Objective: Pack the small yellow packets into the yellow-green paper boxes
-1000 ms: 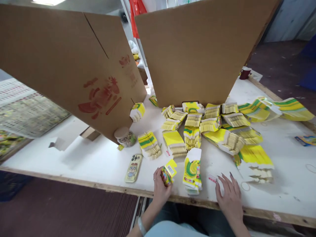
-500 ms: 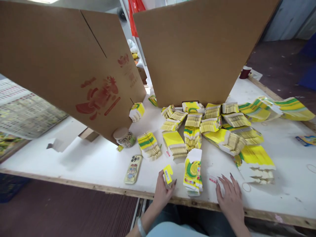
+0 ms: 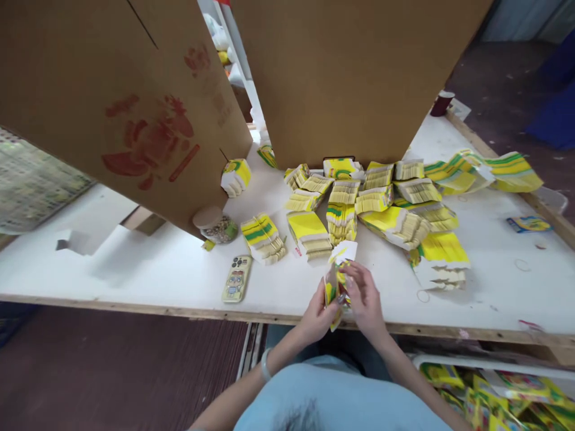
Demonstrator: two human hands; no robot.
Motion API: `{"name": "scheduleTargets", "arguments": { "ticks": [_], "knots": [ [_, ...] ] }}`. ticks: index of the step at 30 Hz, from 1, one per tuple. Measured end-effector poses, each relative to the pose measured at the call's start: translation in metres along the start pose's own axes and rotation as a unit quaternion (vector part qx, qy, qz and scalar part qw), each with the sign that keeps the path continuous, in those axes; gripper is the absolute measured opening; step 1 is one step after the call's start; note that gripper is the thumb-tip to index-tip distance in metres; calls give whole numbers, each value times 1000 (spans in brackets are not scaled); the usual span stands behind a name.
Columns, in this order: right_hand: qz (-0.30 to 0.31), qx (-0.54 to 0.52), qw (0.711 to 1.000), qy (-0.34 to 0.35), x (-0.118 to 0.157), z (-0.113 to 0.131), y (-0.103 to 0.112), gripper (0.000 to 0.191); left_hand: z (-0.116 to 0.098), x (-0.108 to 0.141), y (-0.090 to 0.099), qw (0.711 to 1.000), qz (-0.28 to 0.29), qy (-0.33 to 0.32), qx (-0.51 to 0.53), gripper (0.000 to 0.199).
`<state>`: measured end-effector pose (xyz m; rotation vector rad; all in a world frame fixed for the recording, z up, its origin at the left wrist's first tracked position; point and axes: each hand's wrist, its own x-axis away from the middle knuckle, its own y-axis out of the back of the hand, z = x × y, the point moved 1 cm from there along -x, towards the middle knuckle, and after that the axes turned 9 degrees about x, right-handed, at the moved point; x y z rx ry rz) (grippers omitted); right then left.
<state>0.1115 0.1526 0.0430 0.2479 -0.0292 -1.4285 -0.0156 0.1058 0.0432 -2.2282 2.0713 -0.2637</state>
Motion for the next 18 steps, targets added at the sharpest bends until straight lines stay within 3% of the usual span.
{"name": "scheduleTargets", "arguments": {
  "ticks": [4,8,12,16,18],
  "knots": [
    [50,-113,989,-87,-5,5,-22,37,-11,4,0,1000,23,-6,-17,62],
    [37,-129,987,-93,0,3,-16,38,-16,8,3,998,50,17,-31,56],
    [3,-113,988,-101,9,6,-5,31,-12,9,0,997,33,60,-18,45],
    [-34,-66,993,-94,21,7,2,32,-9,13,-9,998,24,51,40,55],
    [-65,-58,993,-75,30,7,3,42,-7,19,-12,997,2,31,74,69]
  ]
}}
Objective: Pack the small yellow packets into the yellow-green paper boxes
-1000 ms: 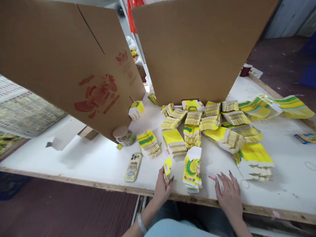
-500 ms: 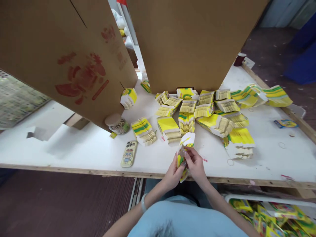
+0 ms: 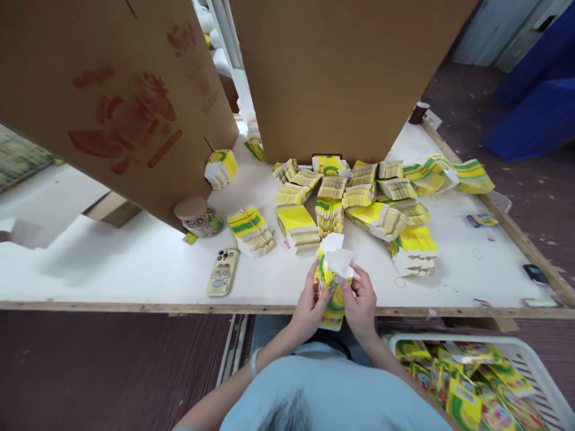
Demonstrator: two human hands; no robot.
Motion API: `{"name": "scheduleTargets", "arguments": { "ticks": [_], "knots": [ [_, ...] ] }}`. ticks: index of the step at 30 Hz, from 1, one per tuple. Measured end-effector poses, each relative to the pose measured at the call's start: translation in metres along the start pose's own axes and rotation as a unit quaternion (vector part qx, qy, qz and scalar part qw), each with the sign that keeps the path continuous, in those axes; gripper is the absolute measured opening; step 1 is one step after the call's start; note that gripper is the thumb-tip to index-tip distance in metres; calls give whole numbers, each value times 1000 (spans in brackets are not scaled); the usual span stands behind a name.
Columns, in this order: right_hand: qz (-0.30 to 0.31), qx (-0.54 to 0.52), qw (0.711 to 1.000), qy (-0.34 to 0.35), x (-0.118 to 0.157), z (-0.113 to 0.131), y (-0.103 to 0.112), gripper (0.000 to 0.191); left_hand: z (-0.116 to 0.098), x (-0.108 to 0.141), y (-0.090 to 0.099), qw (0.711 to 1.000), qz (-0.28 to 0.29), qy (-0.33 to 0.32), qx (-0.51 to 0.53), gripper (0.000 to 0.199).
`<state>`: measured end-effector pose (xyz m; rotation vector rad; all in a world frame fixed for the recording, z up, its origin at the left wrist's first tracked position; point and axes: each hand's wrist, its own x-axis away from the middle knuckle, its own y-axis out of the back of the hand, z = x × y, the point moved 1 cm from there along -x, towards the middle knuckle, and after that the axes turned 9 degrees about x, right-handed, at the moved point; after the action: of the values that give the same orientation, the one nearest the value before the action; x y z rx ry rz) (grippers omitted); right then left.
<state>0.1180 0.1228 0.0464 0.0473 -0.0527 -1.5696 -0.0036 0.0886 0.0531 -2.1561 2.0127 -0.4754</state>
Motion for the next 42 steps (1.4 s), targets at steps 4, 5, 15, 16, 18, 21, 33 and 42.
{"name": "scheduleTargets", "arguments": {
  "ticks": [4,5,15,16,18,21,33,42],
  "knots": [
    [-22,-26,998,45,19,-9,4,46,7,14,1,1000,-22,0,23,82],
    [-13,-26,999,45,22,-11,6,42,8,17,3,999,-15,13,26,81],
    [133,5,990,-43,27,-14,31,36,11,30,15,988,67,124,57,56],
    [140,7,989,-45,26,-13,30,38,11,29,15,991,63,110,39,49],
    [126,16,991,-34,26,-13,30,36,10,27,13,996,47,77,8,47],
    [81,48,995,20,27,-13,35,26,7,25,11,999,37,33,2,58],
    [291,-29,949,-117,31,1,39,47,-14,21,21,982,108,17,-151,51],
    [371,-99,891,-243,20,11,52,51,-10,26,13,978,99,-12,-183,56]
  ]
}}
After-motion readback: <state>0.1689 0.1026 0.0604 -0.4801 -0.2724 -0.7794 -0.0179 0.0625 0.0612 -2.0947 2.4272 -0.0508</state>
